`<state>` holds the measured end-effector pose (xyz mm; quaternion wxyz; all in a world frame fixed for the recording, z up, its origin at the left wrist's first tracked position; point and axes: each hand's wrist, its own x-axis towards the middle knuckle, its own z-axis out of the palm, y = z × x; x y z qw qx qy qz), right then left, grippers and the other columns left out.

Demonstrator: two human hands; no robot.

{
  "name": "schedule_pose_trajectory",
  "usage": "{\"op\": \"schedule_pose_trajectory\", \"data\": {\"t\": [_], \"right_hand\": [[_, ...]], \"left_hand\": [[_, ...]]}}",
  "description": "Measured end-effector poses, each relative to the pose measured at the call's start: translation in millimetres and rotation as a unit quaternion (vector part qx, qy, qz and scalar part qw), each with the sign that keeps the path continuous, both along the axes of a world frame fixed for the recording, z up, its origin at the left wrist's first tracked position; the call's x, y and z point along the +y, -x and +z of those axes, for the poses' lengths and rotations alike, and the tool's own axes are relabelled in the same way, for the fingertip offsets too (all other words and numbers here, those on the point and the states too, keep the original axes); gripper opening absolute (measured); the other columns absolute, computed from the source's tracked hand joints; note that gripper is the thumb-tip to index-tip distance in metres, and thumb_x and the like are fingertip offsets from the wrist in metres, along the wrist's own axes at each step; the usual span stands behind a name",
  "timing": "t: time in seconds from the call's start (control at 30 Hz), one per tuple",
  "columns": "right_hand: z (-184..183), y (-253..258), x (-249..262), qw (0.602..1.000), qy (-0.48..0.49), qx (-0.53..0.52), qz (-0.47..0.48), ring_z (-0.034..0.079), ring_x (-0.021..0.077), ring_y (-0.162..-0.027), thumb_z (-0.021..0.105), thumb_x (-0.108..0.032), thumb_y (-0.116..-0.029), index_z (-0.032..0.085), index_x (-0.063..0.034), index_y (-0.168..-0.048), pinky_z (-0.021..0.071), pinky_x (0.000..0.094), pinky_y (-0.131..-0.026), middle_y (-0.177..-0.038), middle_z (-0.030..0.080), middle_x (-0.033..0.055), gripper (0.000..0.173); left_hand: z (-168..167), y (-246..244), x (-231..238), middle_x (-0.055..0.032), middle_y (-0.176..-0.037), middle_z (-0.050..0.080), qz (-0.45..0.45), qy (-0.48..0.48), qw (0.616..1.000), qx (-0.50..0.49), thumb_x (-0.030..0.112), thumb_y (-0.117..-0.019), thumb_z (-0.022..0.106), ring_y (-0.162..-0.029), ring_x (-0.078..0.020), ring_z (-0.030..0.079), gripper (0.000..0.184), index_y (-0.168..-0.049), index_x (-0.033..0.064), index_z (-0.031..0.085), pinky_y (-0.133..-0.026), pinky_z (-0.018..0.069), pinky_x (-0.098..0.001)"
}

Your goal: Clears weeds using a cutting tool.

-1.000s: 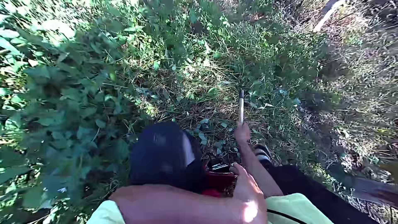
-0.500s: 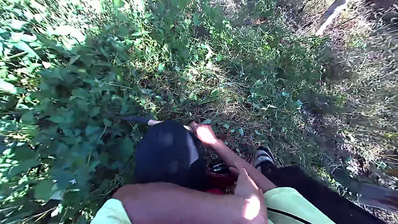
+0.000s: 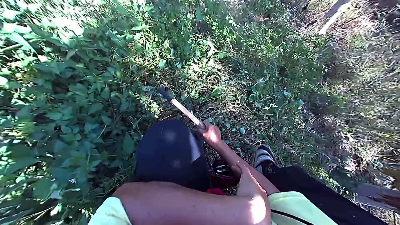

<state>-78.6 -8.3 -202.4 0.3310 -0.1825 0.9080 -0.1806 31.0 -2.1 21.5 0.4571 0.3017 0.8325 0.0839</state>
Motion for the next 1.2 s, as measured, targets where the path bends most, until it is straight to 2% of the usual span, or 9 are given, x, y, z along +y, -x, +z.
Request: {"op": "schedule_pose_trajectory", "data": {"t": [0.17,0.47,0.73,0.83,0.93,1.0,1.1,1.13,1.2], "right_hand": [[1.4,-0.8,-0.4,1.000,-0.005,0.002,0.003,0.069,0.0401,-0.103,0.064,-0.029,-0.1008,0.066,-0.0059,-0.125,0.0515,0.0608,-0.091,-0.105,0.072,0.0216,0.033],[-1.3,-5.0,-2.0,0.998,0.022,0.007,0.050,0.070,0.0392,-0.100,0.064,-0.028,-0.1000,0.068,-0.0050,-0.122,0.0521,0.0610,-0.089,-0.101,0.073,0.0206,0.032],[5.9,-9.6,-5.9,0.998,0.046,-0.004,0.037,0.069,0.0378,-0.100,0.065,-0.027,-0.0989,0.069,-0.0046,-0.119,0.0517,0.0602,-0.090,-0.100,0.072,0.0203,0.030],[13.3,-11.9,-8.9,0.998,0.047,-0.005,0.046,0.069,0.0377,-0.100,0.065,-0.039,-0.1002,0.068,-0.0056,-0.122,0.0518,0.0599,-0.091,-0.101,0.073,0.0200,0.040],[15.3,-11.7,-4.8,0.980,0.126,0.092,0.123,0.072,0.0384,-0.096,0.059,-0.041,-0.1038,0.068,-0.0025,-0.123,0.0554,0.0589,-0.086,-0.100,0.074,0.0199,0.044],[10.4,8.5,2.0,0.932,0.187,0.215,0.221,0.073,0.0373,-0.090,0.061,-0.036,-0.1031,0.070,-0.0001,-0.117,0.0591,0.0552,-0.078,-0.099,0.073,0.0196,0.040],[18.7,83.2,38.2,0.906,0.055,0.278,0.316,0.070,0.0455,-0.101,0.058,-0.037,-0.1050,0.066,0.0018,-0.119,0.0564,0.0610,-0.084,-0.108,0.069,0.0261,0.042],[22.4,115.0,64.8,0.915,-0.039,0.270,0.297,0.069,0.0464,-0.104,0.055,-0.039,-0.1066,0.065,0.0013,-0.120,0.0557,0.0627,-0.086,-0.110,0.069,0.0266,0.044],[32.7,165.3,129.3,0.938,-0.234,0.218,0.132,0.066,0.0524,-0.110,0.047,-0.043,-0.1092,0.060,0.0025,-0.129,0.0513,0.0699,-0.088,-0.117,0.067,0.0319,0.051]], "left_hand": [[-2.4,0.1,5.2,-0.0372,-0.153,0.038,0.009,0.017,1.000,-0.001,0.017,-0.1096,0.040,-0.147,-0.0481,0.034,0.046,-0.142,-0.0160,0.043,-0.118,0.0193,-0.0669],[-1.4,2.9,4.4,-0.0339,-0.148,0.045,-0.022,0.016,1.000,0.002,0.019,-0.1082,0.044,-0.143,-0.0447,0.041,0.043,-0.137,-0.0136,0.049,-0.117,0.0227,-0.0652],[-2.2,1.7,6.3,-0.0351,-0.150,0.042,-0.017,0.025,1.000,0.005,0.017,-0.1097,0.038,-0.144,-0.0464,0.039,0.044,-0.139,-0.0140,0.047,-0.117,0.0226,-0.0671],[-2.2,1.7,6.4,-0.0357,-0.150,0.041,-0.013,0.023,1.000,0.000,0.014,-0.1096,0.038,-0.145,-0.0468,0.038,0.043,-0.140,-0.0149,0.046,-0.117,0.0221,-0.0670],[-8.2,-0.8,12.0,-0.0323,-0.155,0.040,-0.064,0.063,0.995,0.033,0.007,-0.1088,0.032,-0.149,-0.0465,0.033,0.040,-0.141,-0.0115,0.047,-0.121,0.0189,-0.0647],[-14.1,-2.4,14.7,-0.0285,-0.150,0.047,-0.101,0.079,0.990,0.063,0.005,-0.1082,0.032,-0.145,-0.0454,0.040,0.038,-0.138,-0.0083,0.051,-0.120,0.0212,-0.0645],[-14.1,1.0,16.0,-0.0303,-0.143,0.052,-0.072,0.063,0.995,0.038,0.009,-0.1079,0.037,-0.134,-0.0447,0.049,0.037,-0.135,-0.0112,0.053,-0.113,0.0277,-0.0667],[-13.5,1.3,15.5,-0.0300,-0.142,0.052,-0.074,0.063,0.995,0.035,0.009,-0.1078,0.039,-0.132,-0.0439,0.050,0.036,-0.133,-0.0107,0.054,-0.112,0.0293,-0.0661],[-12.0,-1.5,12.8,-0.0299,-0.140,0.054,-0.080,0.061,0.994,0.033,0.008,-0.1079,0.039,-0.130,-0.0431,0.052,0.034,-0.132,-0.0110,0.055,-0.111,0.0310,-0.0652]]}}
